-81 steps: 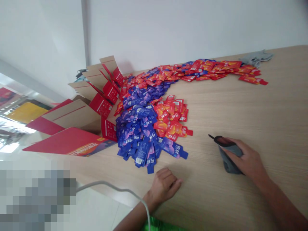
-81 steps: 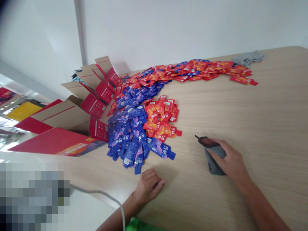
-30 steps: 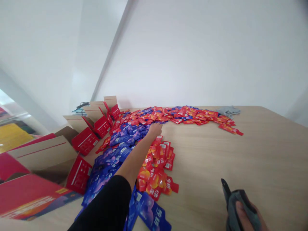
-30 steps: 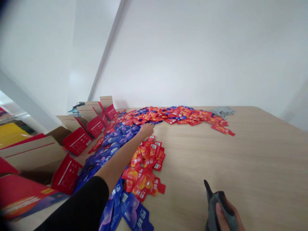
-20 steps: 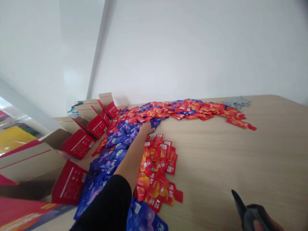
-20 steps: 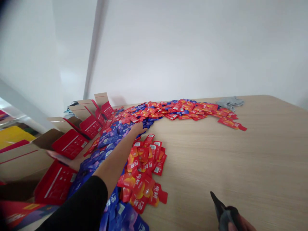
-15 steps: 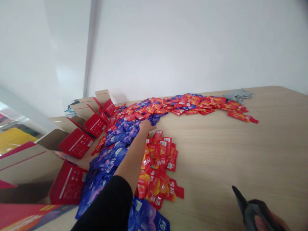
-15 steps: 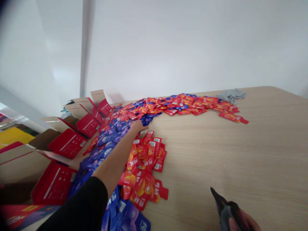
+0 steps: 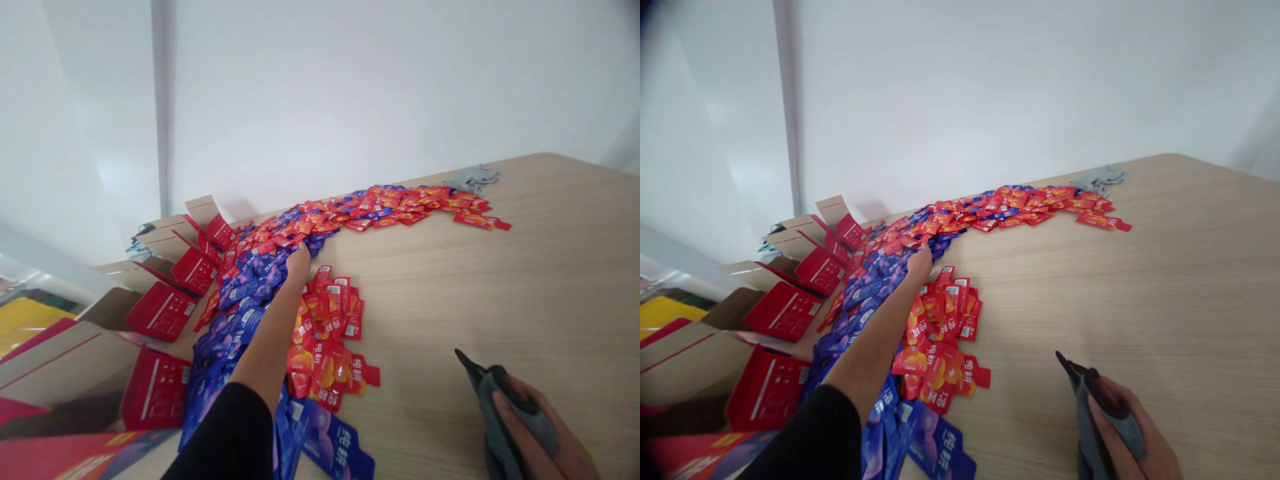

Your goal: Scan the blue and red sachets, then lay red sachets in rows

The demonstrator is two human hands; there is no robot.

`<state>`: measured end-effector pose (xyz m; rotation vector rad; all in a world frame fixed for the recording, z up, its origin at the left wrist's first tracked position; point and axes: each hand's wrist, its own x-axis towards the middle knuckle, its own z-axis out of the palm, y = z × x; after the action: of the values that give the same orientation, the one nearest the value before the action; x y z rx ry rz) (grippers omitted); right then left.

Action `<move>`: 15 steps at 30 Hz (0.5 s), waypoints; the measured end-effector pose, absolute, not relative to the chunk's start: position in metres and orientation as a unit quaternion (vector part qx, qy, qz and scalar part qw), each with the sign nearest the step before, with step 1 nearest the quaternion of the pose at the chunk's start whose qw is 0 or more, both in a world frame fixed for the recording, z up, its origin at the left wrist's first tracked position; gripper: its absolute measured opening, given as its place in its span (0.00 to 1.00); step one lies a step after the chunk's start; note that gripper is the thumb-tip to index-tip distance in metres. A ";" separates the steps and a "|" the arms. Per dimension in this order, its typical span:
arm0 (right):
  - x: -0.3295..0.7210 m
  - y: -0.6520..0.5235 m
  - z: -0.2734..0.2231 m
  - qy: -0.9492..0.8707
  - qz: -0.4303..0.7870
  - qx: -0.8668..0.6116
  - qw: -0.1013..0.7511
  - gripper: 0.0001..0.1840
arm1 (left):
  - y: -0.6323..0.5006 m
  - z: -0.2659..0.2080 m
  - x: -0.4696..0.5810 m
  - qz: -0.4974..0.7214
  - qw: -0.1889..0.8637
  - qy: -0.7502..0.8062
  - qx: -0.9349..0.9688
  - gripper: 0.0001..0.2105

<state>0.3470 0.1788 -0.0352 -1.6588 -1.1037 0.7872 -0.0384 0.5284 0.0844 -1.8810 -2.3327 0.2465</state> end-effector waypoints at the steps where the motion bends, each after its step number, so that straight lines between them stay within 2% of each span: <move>1: 0.344 0.179 -0.030 -0.452 0.313 -0.693 0.467 0.30 | 0.524 0.090 -0.038 0.078 0.070 -0.772 -0.626 0.21; 6: 0.337 0.180 -0.017 -0.444 0.295 -0.711 0.457 0.34 | 0.510 0.135 -0.030 0.045 0.071 -0.759 -0.645 0.22; 15: 0.334 0.181 -0.007 -0.423 0.313 -0.711 0.466 0.32 | 0.432 0.218 0.037 -0.103 -0.011 -0.639 -0.763 0.15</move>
<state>0.3337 0.1811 -0.0066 -1.7459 -1.0376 0.7674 0.0368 0.4317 0.2185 -2.4133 -2.0209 -0.3255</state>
